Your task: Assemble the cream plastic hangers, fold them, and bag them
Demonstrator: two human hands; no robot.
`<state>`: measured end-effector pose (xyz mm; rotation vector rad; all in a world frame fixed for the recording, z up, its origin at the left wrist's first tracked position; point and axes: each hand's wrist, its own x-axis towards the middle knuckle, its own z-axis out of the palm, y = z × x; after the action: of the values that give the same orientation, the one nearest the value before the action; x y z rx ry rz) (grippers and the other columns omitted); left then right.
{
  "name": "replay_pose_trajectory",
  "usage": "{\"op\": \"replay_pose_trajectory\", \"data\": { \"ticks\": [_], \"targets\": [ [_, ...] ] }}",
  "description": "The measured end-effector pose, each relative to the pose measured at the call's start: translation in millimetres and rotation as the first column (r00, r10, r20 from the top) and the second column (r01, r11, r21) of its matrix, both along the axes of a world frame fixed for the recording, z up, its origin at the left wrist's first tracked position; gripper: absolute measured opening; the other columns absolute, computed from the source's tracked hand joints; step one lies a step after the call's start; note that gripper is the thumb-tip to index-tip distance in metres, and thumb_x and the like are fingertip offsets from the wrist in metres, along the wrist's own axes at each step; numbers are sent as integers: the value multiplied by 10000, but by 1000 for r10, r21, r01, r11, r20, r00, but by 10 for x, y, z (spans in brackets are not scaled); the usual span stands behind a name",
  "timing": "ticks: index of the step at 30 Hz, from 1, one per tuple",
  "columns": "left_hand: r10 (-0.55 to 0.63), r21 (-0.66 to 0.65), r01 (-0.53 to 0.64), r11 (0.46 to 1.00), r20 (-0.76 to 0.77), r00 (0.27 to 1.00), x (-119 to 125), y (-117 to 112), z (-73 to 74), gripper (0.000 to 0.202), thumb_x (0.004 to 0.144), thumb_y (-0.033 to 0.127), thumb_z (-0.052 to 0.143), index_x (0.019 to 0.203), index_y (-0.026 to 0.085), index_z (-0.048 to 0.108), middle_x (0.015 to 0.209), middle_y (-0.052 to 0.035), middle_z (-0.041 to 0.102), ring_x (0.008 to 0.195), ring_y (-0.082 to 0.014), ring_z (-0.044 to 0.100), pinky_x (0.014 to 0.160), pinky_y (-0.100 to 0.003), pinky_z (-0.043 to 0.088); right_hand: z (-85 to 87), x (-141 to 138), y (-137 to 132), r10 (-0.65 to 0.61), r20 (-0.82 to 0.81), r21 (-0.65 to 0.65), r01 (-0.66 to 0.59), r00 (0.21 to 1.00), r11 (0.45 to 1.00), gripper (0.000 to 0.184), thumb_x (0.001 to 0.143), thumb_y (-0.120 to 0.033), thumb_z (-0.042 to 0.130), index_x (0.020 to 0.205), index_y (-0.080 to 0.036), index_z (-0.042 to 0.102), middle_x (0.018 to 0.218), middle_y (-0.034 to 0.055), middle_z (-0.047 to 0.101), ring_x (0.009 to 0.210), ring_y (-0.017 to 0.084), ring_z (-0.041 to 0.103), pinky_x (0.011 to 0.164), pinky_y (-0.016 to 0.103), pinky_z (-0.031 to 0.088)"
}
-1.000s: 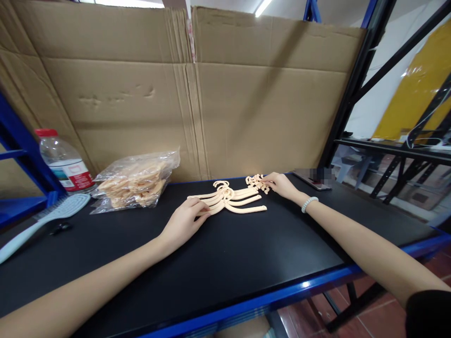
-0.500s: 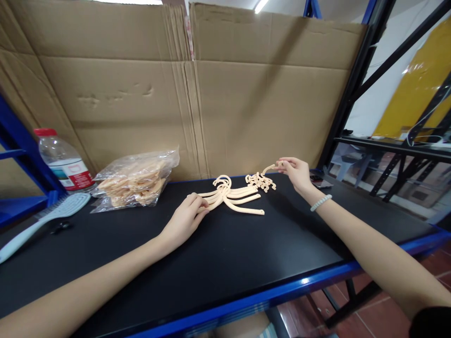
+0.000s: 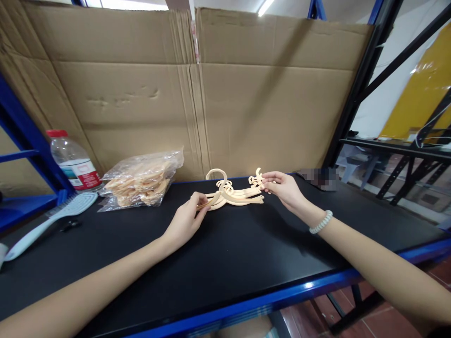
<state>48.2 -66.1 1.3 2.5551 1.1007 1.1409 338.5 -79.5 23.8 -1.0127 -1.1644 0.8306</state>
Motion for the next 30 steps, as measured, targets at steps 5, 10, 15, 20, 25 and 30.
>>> {"op": "replay_pose_trajectory", "data": {
  "ticks": [5, 10, 15, 20, 25, 30],
  "targets": [
    [6, 5, -6, 1000, 0, 1000, -6, 6, -12, 153, 903, 333, 442, 999, 215, 447, 986, -82, 653, 915, -240, 664, 802, -408, 538, -15, -41, -34, -4, -78, -85, -3, 997, 996, 524, 533, -55, 687, 1020, -204, 566, 857, -26, 578, 667, 92, 601, 686, 263, 524],
    [7, -3, -7, 1000, -5, 1000, -13, 19, -16, 176, 908, 348, 433, 1014, 210, 458, 1008, -91, 661, 928, -249, 665, 806, -421, 544, 18, -16, -32, 118, -233, -184, -163, 965, 969, 623, 558, -11, 698, 1111, -235, 520, 841, -13, 624, 743, 110, 613, 753, 254, 515],
    [11, -1, -11, 1000, -6, 1000, -18, 17, -10, 172, 913, 347, 429, 1011, 211, 467, 1013, -89, 676, 931, -250, 671, 813, -417, 541, 24, 65, 24, 232, -172, -228, -268, 957, 936, 234, 606, -59, 727, 803, -159, 649, 944, 42, 643, 850, 124, 615, 845, 264, 494],
    [25, -8, -25, 1000, 1, 1000, -25, 7, -6, 167, 913, 343, 430, 1012, 216, 474, 1017, -79, 682, 929, -247, 674, 811, -406, 540, 60, 168, 42, 271, -96, -231, -286, 958, 930, 167, 627, -100, 762, 746, -151, 656, 858, 30, 657, 768, 109, 610, 740, 252, 491],
    [34, -17, -34, 999, 5, 999, -32, 3, -5, 161, 911, 333, 428, 1012, 216, 471, 1024, -79, 677, 943, -252, 666, 821, -418, 533, 101, 254, 21, 382, -55, -301, -380, 922, 874, 190, 665, -153, 772, 735, -152, 596, 701, 4, 628, 701, 108, 611, 674, 241, 493],
    [32, -39, -32, 999, 7, 999, -30, 8, -11, 170, 911, 338, 426, 1019, 215, 473, 1038, -84, 672, 942, -254, 663, 818, -422, 536, 120, 246, -12, 469, -100, -349, -472, 878, 810, 197, 699, -148, 759, 820, -149, 604, 721, -5, 622, 721, 105, 623, 782, 279, 533]
  ]
}}
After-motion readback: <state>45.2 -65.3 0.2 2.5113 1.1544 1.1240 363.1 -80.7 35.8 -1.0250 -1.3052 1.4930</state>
